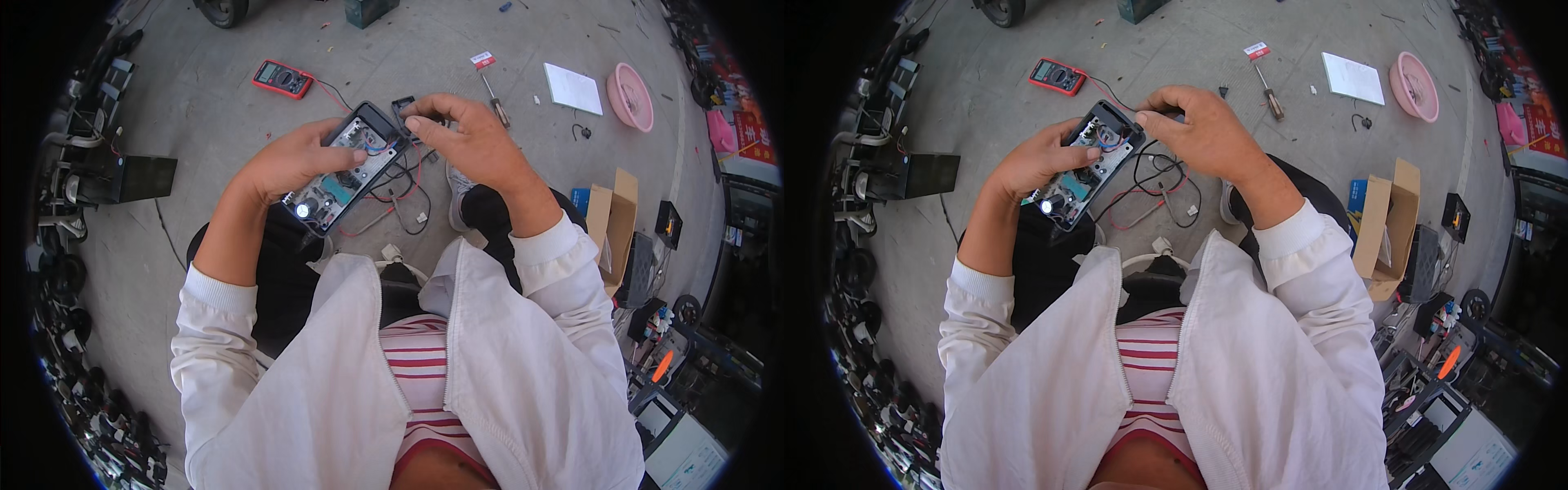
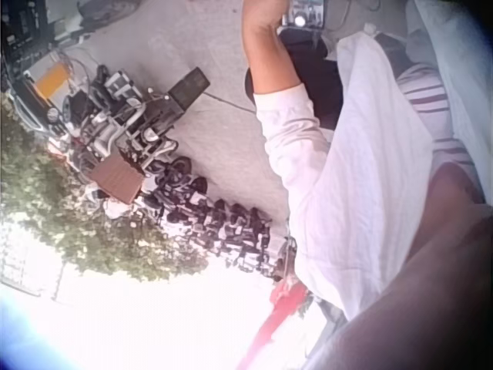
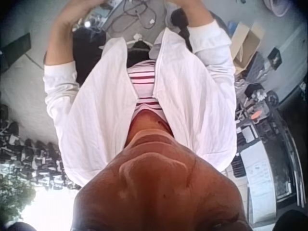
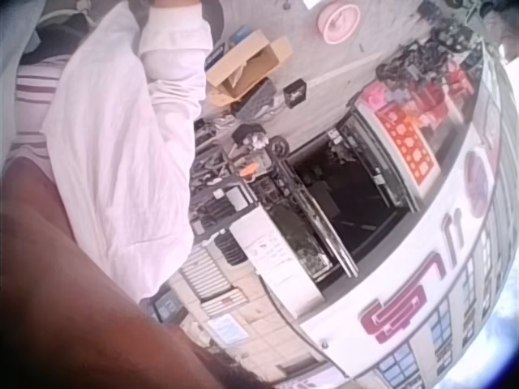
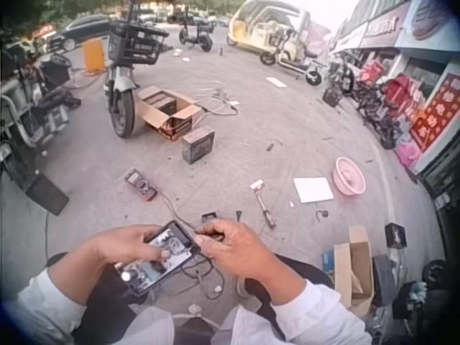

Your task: The person sits on the ground and works on a small electronic device, using a multimeter to test connections and a screwdriver to adjust components. They manipulate wires and circuit boards, occasionally repositioning the device and tools.

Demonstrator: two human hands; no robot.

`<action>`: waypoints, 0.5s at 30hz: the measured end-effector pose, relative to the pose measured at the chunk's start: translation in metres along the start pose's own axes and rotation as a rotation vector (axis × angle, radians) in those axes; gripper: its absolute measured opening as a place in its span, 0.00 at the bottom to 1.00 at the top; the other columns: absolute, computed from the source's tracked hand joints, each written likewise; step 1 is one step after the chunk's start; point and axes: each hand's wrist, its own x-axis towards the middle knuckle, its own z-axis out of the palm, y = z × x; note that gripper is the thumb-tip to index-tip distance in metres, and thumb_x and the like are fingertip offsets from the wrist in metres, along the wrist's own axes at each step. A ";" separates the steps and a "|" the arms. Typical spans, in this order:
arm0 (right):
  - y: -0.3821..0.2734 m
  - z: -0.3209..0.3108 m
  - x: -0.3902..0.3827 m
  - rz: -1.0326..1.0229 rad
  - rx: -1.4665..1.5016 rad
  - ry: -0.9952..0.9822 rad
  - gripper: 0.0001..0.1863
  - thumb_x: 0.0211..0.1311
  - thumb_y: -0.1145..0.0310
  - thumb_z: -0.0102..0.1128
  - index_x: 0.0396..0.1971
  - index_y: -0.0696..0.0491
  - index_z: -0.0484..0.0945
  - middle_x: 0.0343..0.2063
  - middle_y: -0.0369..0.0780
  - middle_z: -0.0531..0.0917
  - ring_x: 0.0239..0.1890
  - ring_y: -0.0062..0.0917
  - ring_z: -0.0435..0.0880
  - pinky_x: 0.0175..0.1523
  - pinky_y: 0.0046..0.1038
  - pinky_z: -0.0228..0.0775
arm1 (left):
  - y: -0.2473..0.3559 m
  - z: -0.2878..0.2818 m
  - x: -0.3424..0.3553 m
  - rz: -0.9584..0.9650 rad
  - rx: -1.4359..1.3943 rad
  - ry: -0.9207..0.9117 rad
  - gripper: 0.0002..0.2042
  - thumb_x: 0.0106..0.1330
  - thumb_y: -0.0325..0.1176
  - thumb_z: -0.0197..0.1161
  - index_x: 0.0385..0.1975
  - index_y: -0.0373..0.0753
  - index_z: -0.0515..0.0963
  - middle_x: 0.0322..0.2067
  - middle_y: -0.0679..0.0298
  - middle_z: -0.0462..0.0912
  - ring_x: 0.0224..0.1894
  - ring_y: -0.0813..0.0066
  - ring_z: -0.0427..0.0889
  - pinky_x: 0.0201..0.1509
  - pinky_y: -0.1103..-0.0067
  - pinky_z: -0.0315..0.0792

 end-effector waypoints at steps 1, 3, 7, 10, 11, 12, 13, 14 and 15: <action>0.000 0.000 0.001 0.015 0.001 -0.022 0.14 0.59 0.64 0.61 0.39 0.59 0.81 0.31 0.43 0.84 0.35 0.26 0.81 0.43 0.28 0.72 | -0.001 0.000 0.000 0.001 -0.008 -0.001 0.28 0.55 0.43 0.66 0.51 0.28 0.73 0.38 0.59 0.82 0.37 0.75 0.81 0.44 0.79 0.74; -0.001 0.001 0.002 0.046 0.004 -0.067 0.15 0.59 0.62 0.61 0.39 0.59 0.81 0.32 0.43 0.84 0.35 0.26 0.81 0.43 0.28 0.72 | -0.004 0.000 0.001 0.011 -0.020 -0.003 0.28 0.55 0.43 0.66 0.51 0.28 0.73 0.38 0.58 0.82 0.38 0.75 0.81 0.44 0.79 0.74; 0.002 -0.001 0.004 0.082 0.070 -0.087 0.17 0.59 0.61 0.62 0.39 0.60 0.81 0.33 0.43 0.84 0.35 0.26 0.81 0.44 0.29 0.72 | 0.002 0.007 -0.003 0.027 -0.074 0.016 0.27 0.55 0.43 0.66 0.49 0.29 0.74 0.36 0.59 0.82 0.36 0.76 0.81 0.42 0.81 0.74; 0.010 0.004 0.007 -0.039 -0.034 0.082 0.21 0.59 0.59 0.63 0.44 0.60 0.79 0.36 0.44 0.83 0.38 0.26 0.80 0.45 0.29 0.72 | 0.000 0.008 0.003 -0.037 -0.111 0.047 0.25 0.56 0.43 0.66 0.48 0.29 0.74 0.35 0.61 0.82 0.34 0.78 0.81 0.39 0.82 0.75; 0.016 0.008 0.008 -0.106 -0.119 0.211 0.22 0.60 0.58 0.62 0.46 0.61 0.78 0.38 0.45 0.83 0.39 0.26 0.80 0.46 0.29 0.72 | 0.004 0.010 0.004 -0.031 -0.144 0.045 0.24 0.58 0.43 0.65 0.46 0.30 0.74 0.34 0.63 0.82 0.32 0.80 0.80 0.37 0.82 0.75; 0.019 0.010 0.009 -0.172 -0.203 0.341 0.24 0.60 0.57 0.62 0.48 0.61 0.76 0.39 0.45 0.82 0.40 0.26 0.80 0.46 0.29 0.72 | 0.005 0.011 0.007 -0.030 -0.193 0.052 0.23 0.59 0.44 0.65 0.46 0.32 0.75 0.34 0.64 0.81 0.32 0.81 0.80 0.36 0.82 0.75; 0.013 0.011 0.009 -0.070 -0.091 0.332 0.24 0.62 0.57 0.60 0.49 0.61 0.75 0.41 0.44 0.81 0.42 0.26 0.79 0.48 0.28 0.71 | 0.002 0.012 0.009 -0.029 -0.246 0.068 0.22 0.60 0.45 0.65 0.47 0.34 0.75 0.34 0.65 0.81 0.32 0.81 0.80 0.36 0.83 0.75; 0.004 0.011 0.007 0.032 0.021 0.320 0.24 0.64 0.57 0.58 0.51 0.61 0.74 0.42 0.43 0.81 0.44 0.25 0.78 0.49 0.27 0.70 | -0.001 0.011 0.012 -0.027 -0.299 0.083 0.21 0.61 0.45 0.65 0.47 0.36 0.75 0.33 0.67 0.80 0.33 0.82 0.79 0.36 0.83 0.74; -0.002 0.011 0.006 0.134 0.133 0.305 0.24 0.66 0.56 0.57 0.52 0.61 0.73 0.43 0.42 0.80 0.46 0.24 0.78 0.51 0.26 0.69 | -0.003 0.010 0.015 -0.017 -0.290 0.113 0.21 0.66 0.49 0.59 0.48 0.38 0.75 0.35 0.66 0.82 0.33 0.82 0.81 0.36 0.83 0.76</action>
